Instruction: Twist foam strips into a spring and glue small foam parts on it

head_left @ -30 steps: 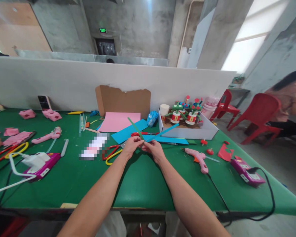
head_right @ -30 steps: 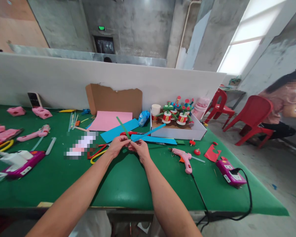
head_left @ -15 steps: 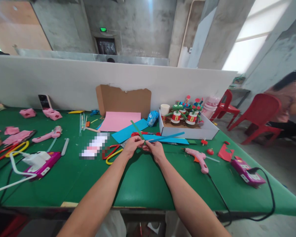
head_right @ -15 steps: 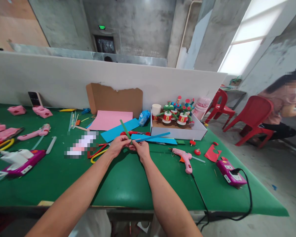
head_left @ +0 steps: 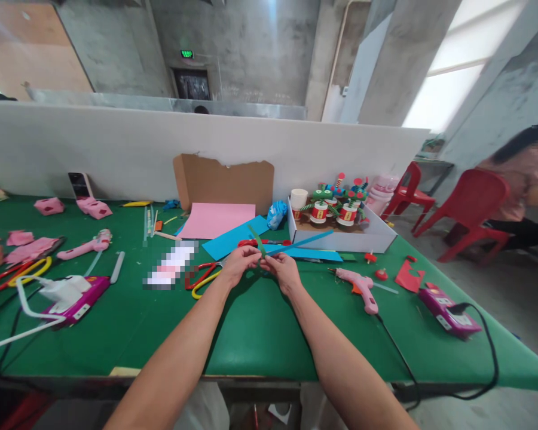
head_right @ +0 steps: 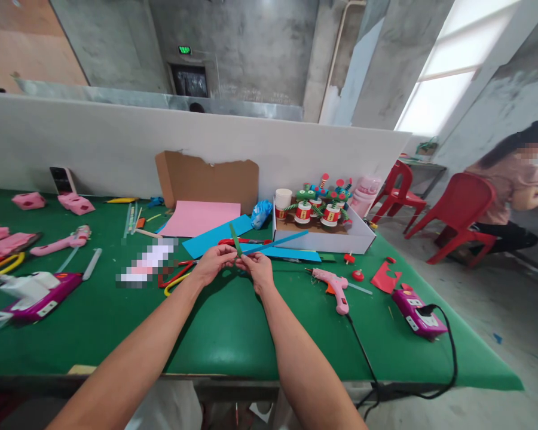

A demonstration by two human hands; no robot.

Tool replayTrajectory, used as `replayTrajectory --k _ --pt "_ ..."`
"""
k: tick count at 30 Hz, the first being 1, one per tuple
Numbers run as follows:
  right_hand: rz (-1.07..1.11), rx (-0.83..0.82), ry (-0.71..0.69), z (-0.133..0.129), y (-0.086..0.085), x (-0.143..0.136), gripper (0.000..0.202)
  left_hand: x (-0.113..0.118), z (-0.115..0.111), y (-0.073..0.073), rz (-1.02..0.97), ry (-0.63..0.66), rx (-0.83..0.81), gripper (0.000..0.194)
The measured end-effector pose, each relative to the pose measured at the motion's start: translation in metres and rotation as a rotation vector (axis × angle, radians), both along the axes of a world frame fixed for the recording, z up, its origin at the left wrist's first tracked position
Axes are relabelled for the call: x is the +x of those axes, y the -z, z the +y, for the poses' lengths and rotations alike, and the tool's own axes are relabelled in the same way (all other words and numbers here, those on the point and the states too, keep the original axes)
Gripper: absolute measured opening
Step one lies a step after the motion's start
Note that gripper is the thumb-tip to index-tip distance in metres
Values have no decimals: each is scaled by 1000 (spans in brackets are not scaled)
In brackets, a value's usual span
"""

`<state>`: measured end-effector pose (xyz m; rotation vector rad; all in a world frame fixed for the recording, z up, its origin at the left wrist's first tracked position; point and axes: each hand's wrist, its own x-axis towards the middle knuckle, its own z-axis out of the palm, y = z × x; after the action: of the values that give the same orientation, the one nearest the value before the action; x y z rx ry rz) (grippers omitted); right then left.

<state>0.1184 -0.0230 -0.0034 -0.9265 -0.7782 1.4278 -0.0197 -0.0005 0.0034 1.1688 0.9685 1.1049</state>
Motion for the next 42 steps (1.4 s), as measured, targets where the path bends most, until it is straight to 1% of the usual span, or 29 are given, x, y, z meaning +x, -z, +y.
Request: replayTrajectory --k 5,9,13,19,24,29,31,34,36,40,42 --pt "-13 -4 4 -3 0 0 27 3 -3 -3 33 48 -3 35" --pt "-44 -18 22 -4 -2 -1 29 4 -4 -4 61 8 7 33" --pt "-74 -37 31 -4 -4 -1 30 3 -1 -1 105 -41 66 31" --pt "-94 -29 80 -3 -6 -1 28 4 1 2 82 6 52 32" --pt "-155 30 101 -3 -4 -2 24 7 -4 -5 116 -29 65 32" --pt "-285 158 158 -2 -3 1 17 9 -6 -8 140 -40 52 31" --pt "-234 135 121 0 -2 2 17 8 -5 -7 117 -33 47 32" --pt "-38 31 26 2 -1 4 26 5 -3 -6 60 -27 43 33" --pt "45 -22 -1 4 1 5 30 4 -4 -7 41 -13 45 33" --pt "71 -84 -38 5 4 5 30 4 -5 -9 69 33 62 33" --pt "66 -88 -66 4 4 5 33 5 -5 -10 87 39 70 33"
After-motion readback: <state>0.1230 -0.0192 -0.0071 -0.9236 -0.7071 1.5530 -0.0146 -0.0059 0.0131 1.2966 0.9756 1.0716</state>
